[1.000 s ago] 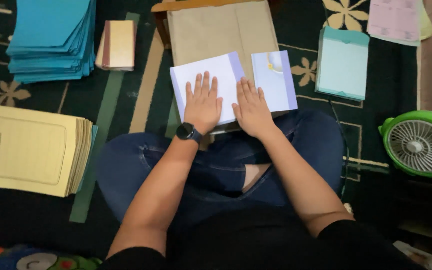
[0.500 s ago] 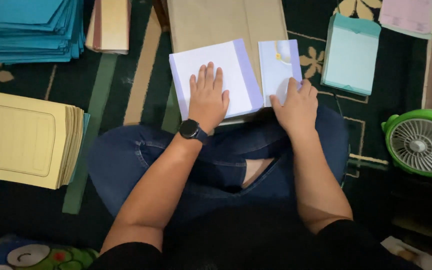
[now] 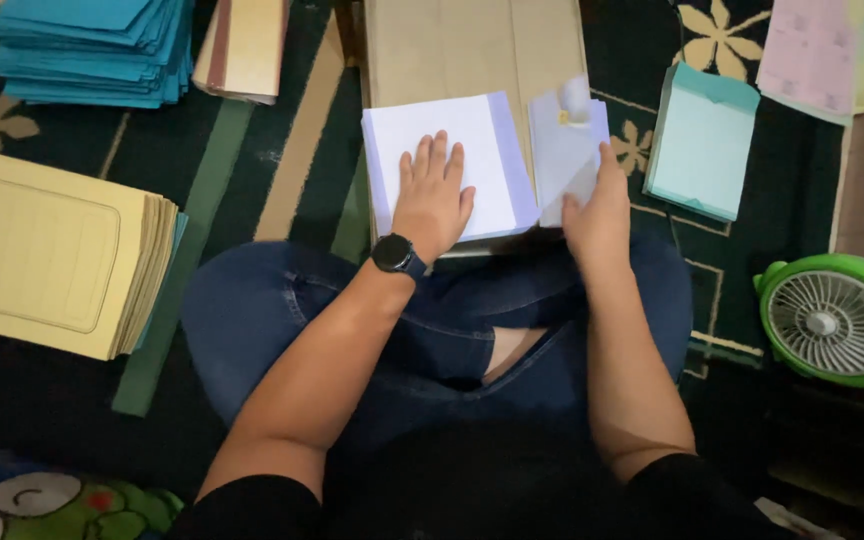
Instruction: The person sits cross-legged on the floor and folds white sheets of paper in half by hand. They smooth the creases with their hands and place the folded papers into a stack on their lap.
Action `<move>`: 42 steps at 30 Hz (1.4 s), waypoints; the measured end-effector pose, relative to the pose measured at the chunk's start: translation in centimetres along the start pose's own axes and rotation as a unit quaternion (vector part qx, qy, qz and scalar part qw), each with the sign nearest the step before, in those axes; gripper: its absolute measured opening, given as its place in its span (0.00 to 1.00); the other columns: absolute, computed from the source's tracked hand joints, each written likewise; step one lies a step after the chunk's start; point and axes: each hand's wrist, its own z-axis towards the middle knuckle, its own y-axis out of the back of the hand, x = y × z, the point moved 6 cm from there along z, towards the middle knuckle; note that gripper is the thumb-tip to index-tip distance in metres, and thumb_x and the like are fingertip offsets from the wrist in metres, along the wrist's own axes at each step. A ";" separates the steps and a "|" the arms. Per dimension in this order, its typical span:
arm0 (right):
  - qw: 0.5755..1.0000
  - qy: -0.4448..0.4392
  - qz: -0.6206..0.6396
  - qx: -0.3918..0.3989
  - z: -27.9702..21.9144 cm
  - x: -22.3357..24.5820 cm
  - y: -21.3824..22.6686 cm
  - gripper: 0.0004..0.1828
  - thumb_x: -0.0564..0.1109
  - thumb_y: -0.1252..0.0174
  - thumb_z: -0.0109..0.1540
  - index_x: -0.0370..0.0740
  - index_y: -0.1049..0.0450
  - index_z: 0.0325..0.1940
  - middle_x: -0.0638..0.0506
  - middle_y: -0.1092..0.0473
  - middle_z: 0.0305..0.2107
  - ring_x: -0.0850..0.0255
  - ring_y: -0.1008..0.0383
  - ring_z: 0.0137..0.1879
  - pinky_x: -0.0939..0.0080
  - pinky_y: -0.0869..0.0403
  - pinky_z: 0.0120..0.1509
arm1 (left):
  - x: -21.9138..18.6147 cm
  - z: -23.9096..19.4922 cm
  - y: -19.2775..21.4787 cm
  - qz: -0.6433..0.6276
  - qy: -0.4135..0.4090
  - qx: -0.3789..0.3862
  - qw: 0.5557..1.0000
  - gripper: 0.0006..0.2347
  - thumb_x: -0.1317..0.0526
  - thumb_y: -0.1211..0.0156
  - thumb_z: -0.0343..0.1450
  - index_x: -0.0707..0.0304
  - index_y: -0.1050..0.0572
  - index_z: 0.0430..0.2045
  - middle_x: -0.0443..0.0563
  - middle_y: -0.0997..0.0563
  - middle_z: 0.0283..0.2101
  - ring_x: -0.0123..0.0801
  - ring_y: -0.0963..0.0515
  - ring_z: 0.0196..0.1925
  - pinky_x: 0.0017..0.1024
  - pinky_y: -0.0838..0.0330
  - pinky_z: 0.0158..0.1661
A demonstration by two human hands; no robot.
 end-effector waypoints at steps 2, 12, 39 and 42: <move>0.998 0.023 0.046 -0.029 -0.7 1.0 -0.4 0.40 0.32 0.42 0.63 0.36 0.47 0.78 0.31 0.35 0.50 0.33 0.31 0.58 0.38 0.30 0.60 | 0.9 0.9 -1.0 -0.023 0.000 -0.015 1.000 0.25 0.49 0.57 0.79 0.64 0.38 0.69 0.65 0.45 0.75 0.54 0.51 0.79 0.55 0.61 0.73; 0.952 0.296 0.076 0.011 -6.6 11.9 -6.2 0.28 0.29 0.44 0.57 0.39 0.28 0.62 0.49 0.33 0.38 0.46 0.25 0.47 0.53 0.24 0.49 | 7.3 1.7 0.8 -0.361 0.140 -0.126 0.913 0.18 0.40 0.41 0.72 0.54 0.19 0.27 0.45 0.15 0.28 0.40 0.13 0.36 0.35 0.19 0.33; 0.892 0.373 -0.141 0.211 -2.3 10.4 -11.1 0.31 0.51 0.64 0.74 0.37 0.49 0.81 0.36 0.50 0.76 0.43 0.51 0.81 0.43 0.50 0.81 | 4.6 -1.1 4.0 0.014 0.203 -0.223 0.953 0.22 0.62 0.46 0.77 0.62 0.36 0.68 0.74 0.44 0.73 0.64 0.42 0.75 0.59 0.36 0.64; 0.883 0.380 -0.179 0.208 1.7 10.9 -14.2 0.33 0.53 0.63 0.74 0.40 0.53 0.82 0.40 0.53 0.77 0.46 0.54 0.82 0.44 0.50 0.82 | 6.4 1.0 0.4 -0.002 0.200 -0.211 0.957 0.25 0.60 0.47 0.76 0.61 0.40 0.70 0.75 0.51 0.74 0.68 0.50 0.77 0.65 0.43 0.66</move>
